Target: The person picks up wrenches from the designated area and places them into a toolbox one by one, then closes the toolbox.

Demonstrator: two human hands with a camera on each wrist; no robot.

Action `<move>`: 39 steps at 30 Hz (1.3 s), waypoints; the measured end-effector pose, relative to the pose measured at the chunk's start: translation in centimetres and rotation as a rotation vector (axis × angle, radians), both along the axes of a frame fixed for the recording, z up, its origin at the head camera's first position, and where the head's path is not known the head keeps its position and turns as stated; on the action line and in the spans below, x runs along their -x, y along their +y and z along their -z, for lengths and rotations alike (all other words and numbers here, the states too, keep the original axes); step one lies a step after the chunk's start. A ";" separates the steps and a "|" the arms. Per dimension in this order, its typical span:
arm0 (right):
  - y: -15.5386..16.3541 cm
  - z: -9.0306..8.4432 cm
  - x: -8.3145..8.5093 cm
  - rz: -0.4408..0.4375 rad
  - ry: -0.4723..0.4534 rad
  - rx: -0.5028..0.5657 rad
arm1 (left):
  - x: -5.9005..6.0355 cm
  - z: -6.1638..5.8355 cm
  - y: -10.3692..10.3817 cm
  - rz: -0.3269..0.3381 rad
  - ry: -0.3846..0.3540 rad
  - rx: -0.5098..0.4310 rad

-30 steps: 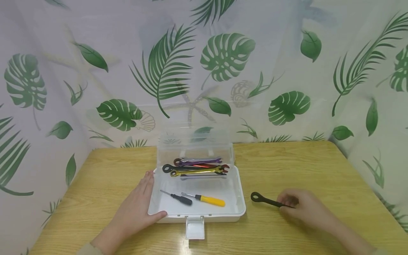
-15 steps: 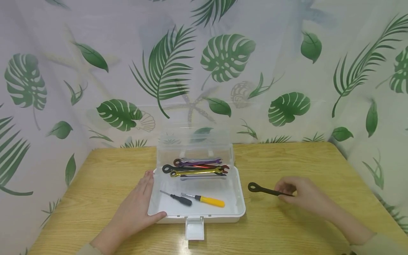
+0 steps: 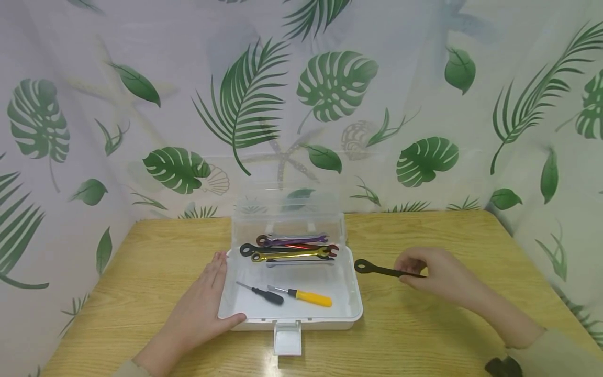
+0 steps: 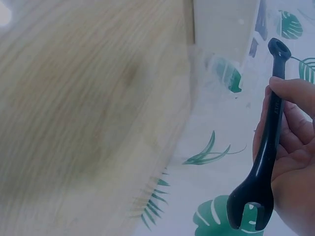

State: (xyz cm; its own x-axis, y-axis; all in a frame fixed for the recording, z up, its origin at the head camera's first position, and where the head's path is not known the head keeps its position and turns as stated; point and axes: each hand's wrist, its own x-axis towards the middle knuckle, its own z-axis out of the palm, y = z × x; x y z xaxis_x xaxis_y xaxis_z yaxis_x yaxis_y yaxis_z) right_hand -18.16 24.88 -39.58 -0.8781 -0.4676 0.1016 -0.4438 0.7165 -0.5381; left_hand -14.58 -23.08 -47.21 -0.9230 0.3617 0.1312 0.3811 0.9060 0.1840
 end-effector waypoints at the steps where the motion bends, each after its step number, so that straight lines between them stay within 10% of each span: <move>1: -0.2 -0.1 0.1 -0.005 0.004 0.000 | 0.0 0.0 0.0 0.001 0.001 0.001; 39: -9.0 -1.8 3.8 -0.159 0.049 0.057 | -0.1 -0.1 -0.1 0.014 0.029 -0.010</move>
State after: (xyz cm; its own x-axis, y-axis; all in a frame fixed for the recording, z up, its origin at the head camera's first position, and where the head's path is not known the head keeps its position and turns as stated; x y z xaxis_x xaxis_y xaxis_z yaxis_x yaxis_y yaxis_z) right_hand -21.95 15.88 -37.81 -0.7871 -0.5922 0.1725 -0.5755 0.6043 -0.5510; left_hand -14.43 -23.17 -47.12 -0.9137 0.3728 0.1618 0.3989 0.8988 0.1816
